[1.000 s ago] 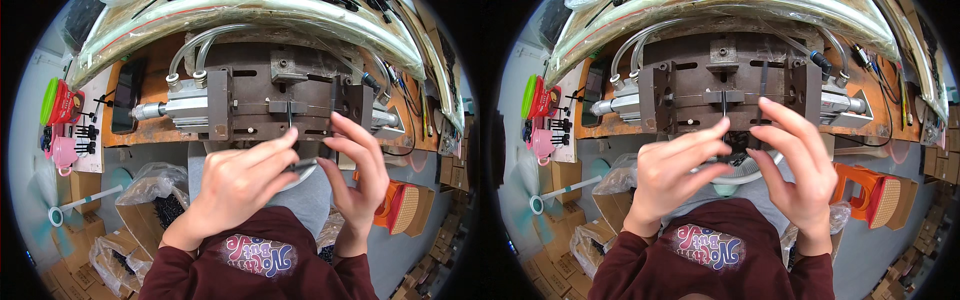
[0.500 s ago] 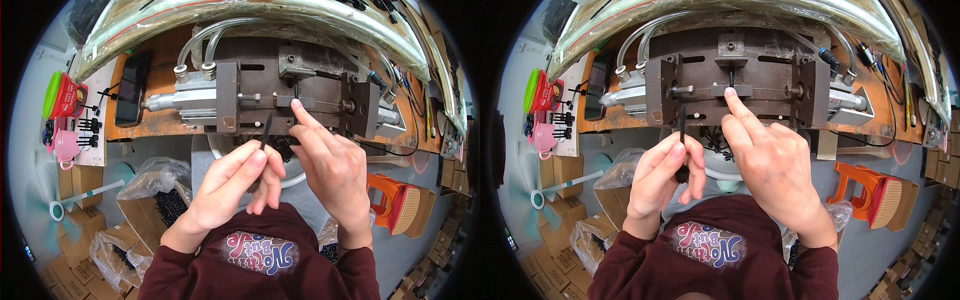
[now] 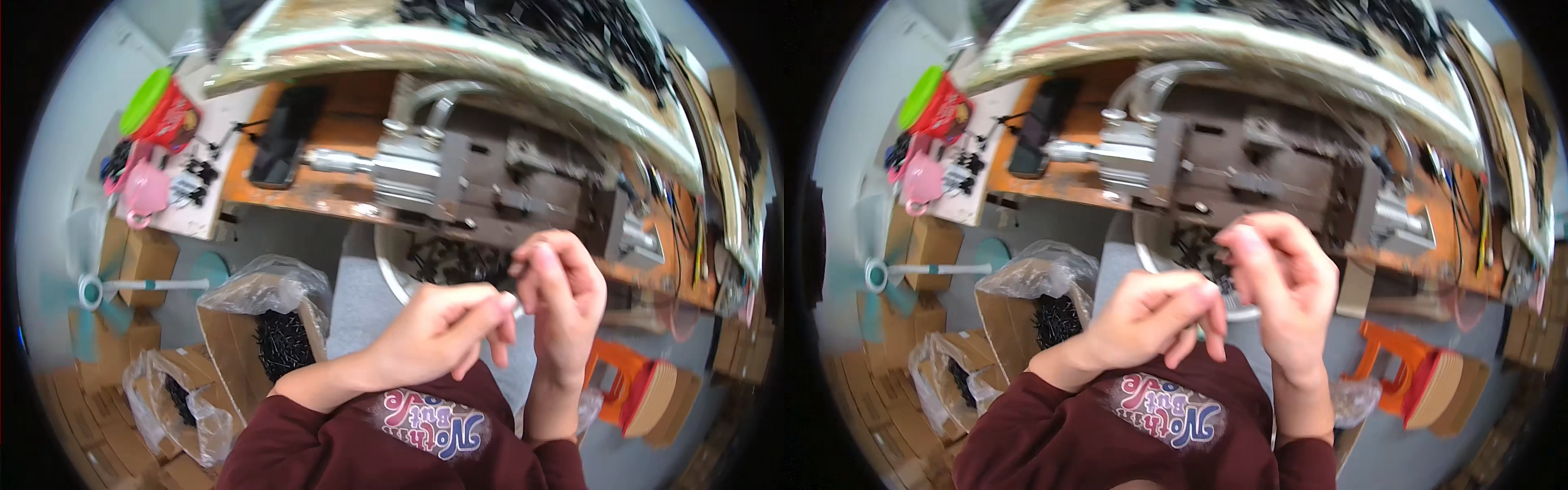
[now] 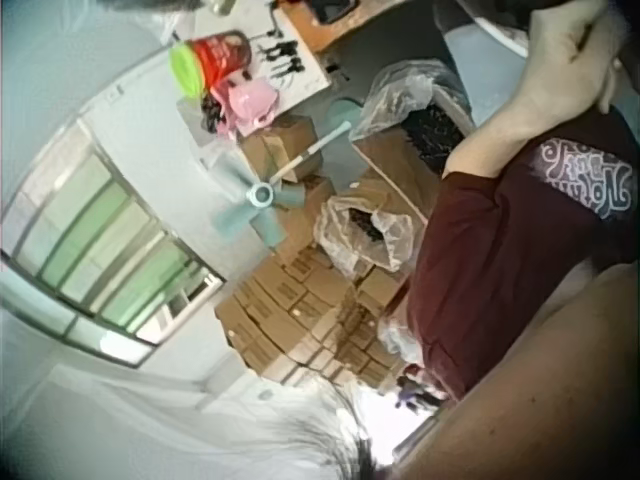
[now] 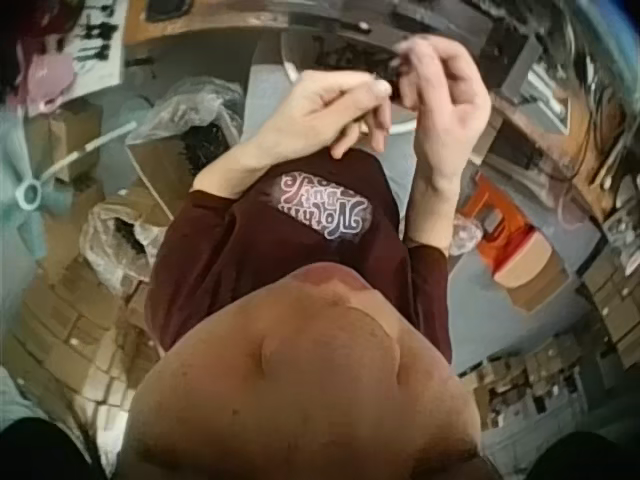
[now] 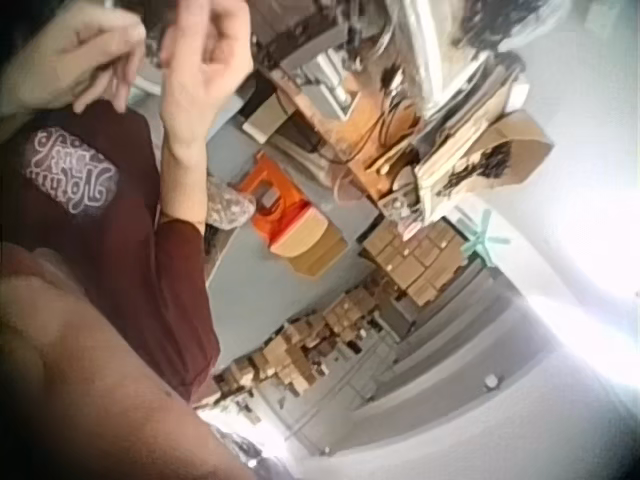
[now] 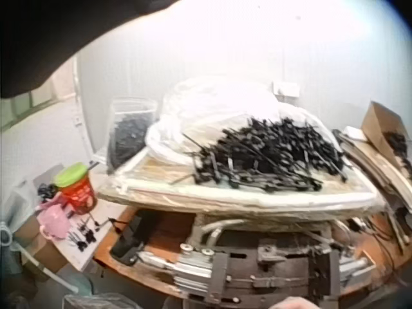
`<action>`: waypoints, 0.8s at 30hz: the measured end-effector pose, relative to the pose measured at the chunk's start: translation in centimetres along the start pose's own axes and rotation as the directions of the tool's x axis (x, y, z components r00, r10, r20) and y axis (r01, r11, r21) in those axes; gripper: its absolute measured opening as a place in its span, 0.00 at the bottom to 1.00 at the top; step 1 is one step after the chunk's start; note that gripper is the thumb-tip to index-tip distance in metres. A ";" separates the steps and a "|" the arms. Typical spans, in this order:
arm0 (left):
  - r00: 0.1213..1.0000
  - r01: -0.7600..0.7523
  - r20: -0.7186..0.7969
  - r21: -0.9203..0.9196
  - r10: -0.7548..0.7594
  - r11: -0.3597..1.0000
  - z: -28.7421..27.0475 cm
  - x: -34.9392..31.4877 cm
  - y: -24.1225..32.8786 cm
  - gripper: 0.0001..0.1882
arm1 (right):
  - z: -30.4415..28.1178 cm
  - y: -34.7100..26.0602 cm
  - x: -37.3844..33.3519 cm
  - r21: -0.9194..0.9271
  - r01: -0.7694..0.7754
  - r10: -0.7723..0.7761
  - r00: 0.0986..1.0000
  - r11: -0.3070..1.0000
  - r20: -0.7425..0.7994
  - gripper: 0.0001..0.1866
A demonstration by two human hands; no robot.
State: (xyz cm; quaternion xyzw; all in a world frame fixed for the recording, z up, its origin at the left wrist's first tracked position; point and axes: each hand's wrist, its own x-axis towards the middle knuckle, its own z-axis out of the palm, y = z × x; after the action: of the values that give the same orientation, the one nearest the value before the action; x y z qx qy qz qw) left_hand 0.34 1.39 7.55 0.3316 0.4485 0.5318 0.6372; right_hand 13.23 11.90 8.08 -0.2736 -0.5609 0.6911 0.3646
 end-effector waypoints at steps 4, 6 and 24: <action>0.942 -0.307 -0.063 0.223 0.329 0.925 1.1 -0.3 -0.2 0.15 | 1.6 0.2 -0.2 0.180 0.141 -0.117 0.984 0.973 -0.137 0.05; 0.878 -0.429 -0.059 0.349 0.476 0.833 1.6 -0.5 -0.5 0.13 | 2.3 -0.7 0.5 0.241 0.273 -0.244 0.959 0.931 -0.143 0.07; -0.373 -0.135 -0.267 0.963 0.889 0.232 -17.2 2.6 35.3 0.29 | -1.2 -0.4 -4.5 -0.170 0.476 -0.499 0.753 0.863 -0.429 0.09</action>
State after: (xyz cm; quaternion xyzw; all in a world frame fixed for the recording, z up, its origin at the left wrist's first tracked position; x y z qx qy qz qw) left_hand -28.88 10.57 32.20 0.2579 0.5915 0.6695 -0.3679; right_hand 16.94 8.98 8.07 -0.2823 -0.5273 0.4730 0.6469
